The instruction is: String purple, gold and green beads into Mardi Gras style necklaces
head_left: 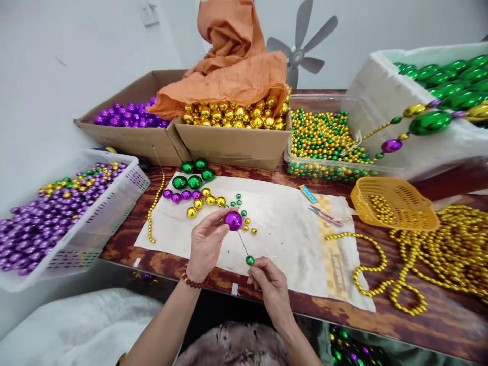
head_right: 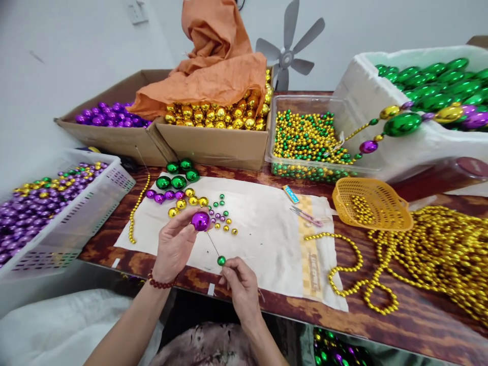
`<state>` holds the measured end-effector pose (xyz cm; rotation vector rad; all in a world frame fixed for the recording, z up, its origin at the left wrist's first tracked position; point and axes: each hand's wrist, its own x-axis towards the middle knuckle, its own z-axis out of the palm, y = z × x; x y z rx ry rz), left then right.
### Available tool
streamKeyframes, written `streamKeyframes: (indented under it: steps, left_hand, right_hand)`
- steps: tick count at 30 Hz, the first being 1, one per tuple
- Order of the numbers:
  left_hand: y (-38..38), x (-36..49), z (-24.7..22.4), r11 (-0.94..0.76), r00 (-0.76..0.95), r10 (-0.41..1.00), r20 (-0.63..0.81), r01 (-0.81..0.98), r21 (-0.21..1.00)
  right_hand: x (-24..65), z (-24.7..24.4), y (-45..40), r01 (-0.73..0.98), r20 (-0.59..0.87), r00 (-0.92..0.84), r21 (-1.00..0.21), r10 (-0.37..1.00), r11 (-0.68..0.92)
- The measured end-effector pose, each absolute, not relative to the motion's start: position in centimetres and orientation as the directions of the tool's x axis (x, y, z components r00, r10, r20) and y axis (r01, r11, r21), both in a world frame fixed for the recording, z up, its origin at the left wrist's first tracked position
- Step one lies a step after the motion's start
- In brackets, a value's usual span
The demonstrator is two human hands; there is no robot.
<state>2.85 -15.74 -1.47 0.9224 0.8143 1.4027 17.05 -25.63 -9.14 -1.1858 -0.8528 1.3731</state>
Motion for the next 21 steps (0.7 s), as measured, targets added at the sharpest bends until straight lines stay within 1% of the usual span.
streamKeyframes:
  steps: [6, 13, 18, 21]
  left_hand:
    - [-16.9, 3.4, -1.0, -0.08, 0.023, 0.995, 0.1, -0.429, 0.9]
    - [-17.2, 2.8, -1.0, -0.067, 0.029, 0.996, 0.087, -0.409, 0.91]
    - [-17.6, 2.7, -0.7, -0.073, 0.026, 0.995, 0.091, -0.403, 0.912]
    - [-17.6, 2.9, -0.3, -0.071, 0.001, 0.997, 0.079, -0.426, 0.902]
  right_hand:
    - [16.2, -8.5, -25.1, -0.31, -0.168, 0.101, -0.942, 0.981, -0.129]
    - [16.4, -8.5, -25.5, -0.239, -0.106, 0.088, -0.968, 0.99, -0.083]
    - [16.3, -8.7, -25.6, -0.229, -0.096, 0.169, -0.972, 0.981, -0.056]
    - [16.4, -8.5, -25.8, -0.225, -0.09, 0.141, -0.973, 0.986, -0.057]
